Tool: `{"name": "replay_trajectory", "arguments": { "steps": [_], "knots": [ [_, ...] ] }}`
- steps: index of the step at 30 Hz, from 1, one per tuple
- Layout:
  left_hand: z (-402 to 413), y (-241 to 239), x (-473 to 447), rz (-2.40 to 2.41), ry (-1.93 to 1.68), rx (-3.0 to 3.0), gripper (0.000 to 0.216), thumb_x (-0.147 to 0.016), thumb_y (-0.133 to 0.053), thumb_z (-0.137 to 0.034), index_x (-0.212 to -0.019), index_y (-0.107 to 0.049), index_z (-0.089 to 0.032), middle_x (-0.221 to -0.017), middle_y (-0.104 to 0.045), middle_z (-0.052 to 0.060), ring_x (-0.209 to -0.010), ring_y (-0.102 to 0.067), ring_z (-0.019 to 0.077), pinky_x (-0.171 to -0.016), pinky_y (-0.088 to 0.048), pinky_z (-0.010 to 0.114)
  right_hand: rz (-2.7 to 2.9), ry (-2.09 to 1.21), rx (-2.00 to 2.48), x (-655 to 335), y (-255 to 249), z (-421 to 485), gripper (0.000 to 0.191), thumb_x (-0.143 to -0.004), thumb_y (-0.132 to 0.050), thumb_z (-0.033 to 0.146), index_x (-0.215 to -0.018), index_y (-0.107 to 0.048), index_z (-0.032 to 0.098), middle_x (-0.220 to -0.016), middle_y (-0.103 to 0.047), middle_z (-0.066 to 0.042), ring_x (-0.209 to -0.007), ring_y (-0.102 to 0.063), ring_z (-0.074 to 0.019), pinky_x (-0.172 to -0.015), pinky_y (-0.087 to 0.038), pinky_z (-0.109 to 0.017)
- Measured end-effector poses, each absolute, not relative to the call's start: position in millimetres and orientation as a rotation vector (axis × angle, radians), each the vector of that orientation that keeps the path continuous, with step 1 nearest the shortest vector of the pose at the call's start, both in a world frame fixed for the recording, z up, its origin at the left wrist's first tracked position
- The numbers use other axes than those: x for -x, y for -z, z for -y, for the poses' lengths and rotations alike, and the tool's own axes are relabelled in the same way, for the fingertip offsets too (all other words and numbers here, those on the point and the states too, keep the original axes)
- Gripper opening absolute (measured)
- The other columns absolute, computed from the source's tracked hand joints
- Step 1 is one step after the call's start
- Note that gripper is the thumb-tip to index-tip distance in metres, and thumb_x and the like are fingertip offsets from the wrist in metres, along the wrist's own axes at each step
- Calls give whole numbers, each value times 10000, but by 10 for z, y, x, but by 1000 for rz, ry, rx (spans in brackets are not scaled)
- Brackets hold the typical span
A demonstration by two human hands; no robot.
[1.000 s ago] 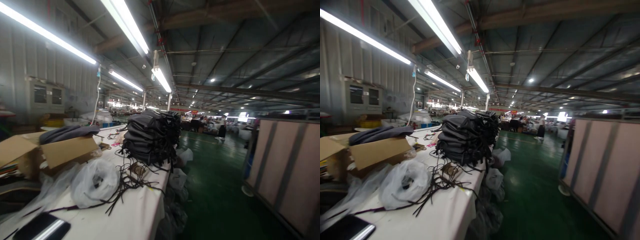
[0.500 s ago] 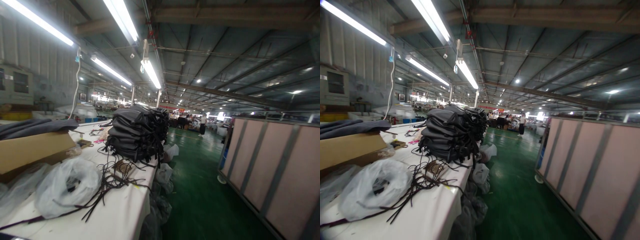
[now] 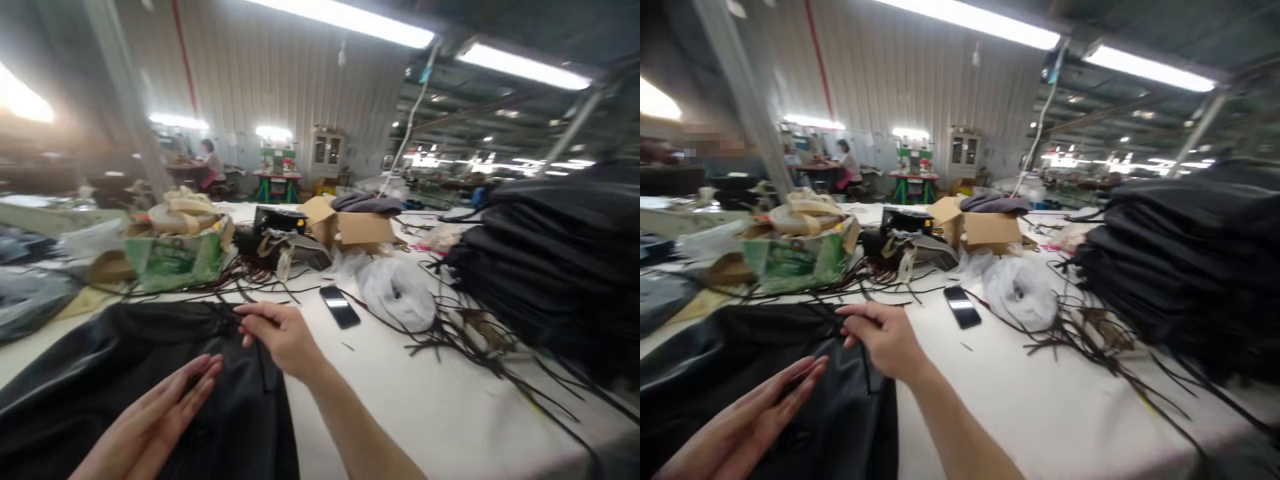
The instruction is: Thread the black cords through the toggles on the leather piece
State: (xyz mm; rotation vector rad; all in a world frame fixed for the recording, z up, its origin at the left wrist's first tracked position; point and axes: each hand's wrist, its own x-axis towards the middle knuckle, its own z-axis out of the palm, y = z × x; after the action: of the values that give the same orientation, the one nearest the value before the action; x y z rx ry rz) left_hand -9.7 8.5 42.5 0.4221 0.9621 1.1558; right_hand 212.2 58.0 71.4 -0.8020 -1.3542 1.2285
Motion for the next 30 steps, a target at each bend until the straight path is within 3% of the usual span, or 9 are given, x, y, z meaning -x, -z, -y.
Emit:
{"name": "replay_trajectory", "arguments": {
  "steps": [2,5,8,11,14,17,19,24,30],
  "knots": [
    [-68,-426,115,-972,-1174,-413,281,-1010,-684,-35,-1276,-765,3,-1373,-753,278,-1305,-745,357,-1007,-702,343,1554,-1342,763,-2223,-878,-678,512,-924,-838,592,-1228,-838,180,-736,-744,-3,-763,-717,-168,-839,-581,-333],
    [-172,-459,38,-929,-1261,-430,248,-997,-617,48,-1169,-794,34,-1262,-797,284,-1179,-806,331,-1016,-694,325,1922,-1517,677,-2267,-1144,-762,406,-989,-795,525,-1176,-841,168,-826,-778,-29,-752,-721,-159,-799,-573,-318],
    [-214,-513,66,-852,-1284,-359,260,-1047,-576,-16,-1182,-795,23,-1237,-807,279,-1116,-828,326,-960,-714,341,2156,-1480,679,-2134,-1278,-752,313,-1019,-762,467,-1116,-845,182,-1005,-829,-72,-922,-771,-208,-911,-594,-364],
    [-163,-501,152,-776,-1250,-240,310,-1102,-515,-91,-1221,-763,51,-1332,-763,316,-1227,-789,364,-1007,-707,386,2007,-1334,787,-2007,-1223,-784,293,-1008,-765,472,-1090,-805,195,-1075,-841,-90,-1042,-776,-245,-984,-585,-402],
    [-147,-420,202,-794,-1325,-256,298,-1082,-527,-26,-1292,-701,96,-1376,-726,358,-1286,-759,370,-1039,-690,343,1619,-1344,819,-1983,-1048,-882,387,-970,-792,550,-1103,-719,194,-980,-810,-67,-907,-755,-211,-842,-586,-346],
    [-228,-401,239,-832,-1365,-319,348,-1042,-539,60,-1373,-625,121,-1349,-724,386,-1264,-769,374,-1020,-695,320,1514,-1350,808,-2005,-864,-947,402,-990,-762,565,-1134,-664,203,-868,-715,8,-611,-538,-98,-588,-407,-246],
    [-305,-481,269,-824,-1396,-379,402,-1023,-571,76,-1423,-587,107,-1368,-719,378,-1282,-759,382,-1043,-694,355,1510,-1327,805,-2007,-776,-947,380,-995,-772,540,-1139,-671,203,-866,-679,19,-607,-463,-85,-566,-333,-242],
    [-451,-728,155,-635,-1430,-532,541,-1025,-648,5,-1552,-527,-10,-1481,-692,300,-1376,-705,379,-1185,-618,479,1641,-1273,752,-1963,-681,-890,340,-906,-894,421,-1145,-772,213,-1033,-708,-33,-940,-625,-182,-859,-508,-313],
    [-630,-406,-232,-555,-1322,-621,595,-894,-882,-116,-1460,-703,-152,-1464,-743,178,-1379,-705,330,-1249,-542,471,1817,-905,758,-2003,-621,-892,223,-958,-710,182,-1087,-869,271,-1025,-693,-43,-1002,-662,-218,-907,-506,-360]
  ]
}}
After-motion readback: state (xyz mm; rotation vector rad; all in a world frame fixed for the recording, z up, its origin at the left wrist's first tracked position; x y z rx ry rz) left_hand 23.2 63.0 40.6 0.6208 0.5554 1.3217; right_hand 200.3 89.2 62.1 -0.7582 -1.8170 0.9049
